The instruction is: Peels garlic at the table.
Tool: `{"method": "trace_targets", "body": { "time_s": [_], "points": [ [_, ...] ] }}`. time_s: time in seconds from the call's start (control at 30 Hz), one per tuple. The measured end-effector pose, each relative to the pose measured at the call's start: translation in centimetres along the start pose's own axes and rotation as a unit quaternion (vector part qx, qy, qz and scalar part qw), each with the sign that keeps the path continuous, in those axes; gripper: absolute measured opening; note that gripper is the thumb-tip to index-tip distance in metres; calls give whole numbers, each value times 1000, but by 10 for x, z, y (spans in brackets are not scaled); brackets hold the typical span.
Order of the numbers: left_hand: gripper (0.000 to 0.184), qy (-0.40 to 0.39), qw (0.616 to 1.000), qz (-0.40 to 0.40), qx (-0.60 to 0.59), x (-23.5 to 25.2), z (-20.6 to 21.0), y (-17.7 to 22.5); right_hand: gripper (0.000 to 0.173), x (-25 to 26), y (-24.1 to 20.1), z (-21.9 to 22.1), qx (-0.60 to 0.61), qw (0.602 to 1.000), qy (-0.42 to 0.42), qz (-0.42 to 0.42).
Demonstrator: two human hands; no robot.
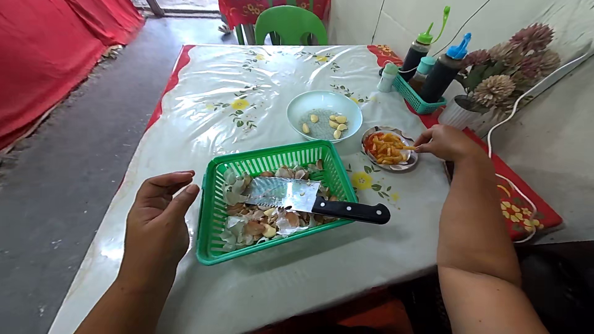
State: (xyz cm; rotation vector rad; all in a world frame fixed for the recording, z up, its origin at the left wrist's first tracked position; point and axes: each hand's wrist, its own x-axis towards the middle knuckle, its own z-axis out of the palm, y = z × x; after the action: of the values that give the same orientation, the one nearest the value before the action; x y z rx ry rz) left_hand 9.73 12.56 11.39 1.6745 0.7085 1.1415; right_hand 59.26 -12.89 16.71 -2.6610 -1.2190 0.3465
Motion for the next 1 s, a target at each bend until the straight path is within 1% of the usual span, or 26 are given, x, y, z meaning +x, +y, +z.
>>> {"method": "trace_targets", "body": {
  "time_s": [0.1, 0.17, 0.27, 0.37, 0.5, 0.63, 0.83, 1.0],
  "points": [
    [20, 1, 1000, -5, 10, 0, 2, 2, 18, -6, -14, -5, 41, 996, 60, 46],
    [20, -1, 1000, -18, 17, -1, 5, 5, 19, 3, -24, 6, 50, 993, 93, 58],
    [21, -2, 999, -26, 22, -2, 7, 9, 19, 11, -40, 20, 23, 993, 81, 81],
    [21, 2, 1000, -17, 18, 0, 3, 7, 18, 8, -49, 17, 3, 992, 73, 101],
    [21, 4, 1000, -19, 15, 0, 4, 8, 21, 9, -46, 18, 8, 995, 65, 78],
    [21, -1, 1000, -22, 20, -1, 6, 12, 18, 11, -44, 22, 11, 996, 61, 58],
    [22, 3, 1000, -17, 18, -1, 3, 9, 18, 11, -44, 21, -11, 998, 38, 49],
    [22, -1, 1000, -21, 18, -1, 4, 10, 17, 11, -44, 22, -5, 998, 52, 35]
  ]
}}
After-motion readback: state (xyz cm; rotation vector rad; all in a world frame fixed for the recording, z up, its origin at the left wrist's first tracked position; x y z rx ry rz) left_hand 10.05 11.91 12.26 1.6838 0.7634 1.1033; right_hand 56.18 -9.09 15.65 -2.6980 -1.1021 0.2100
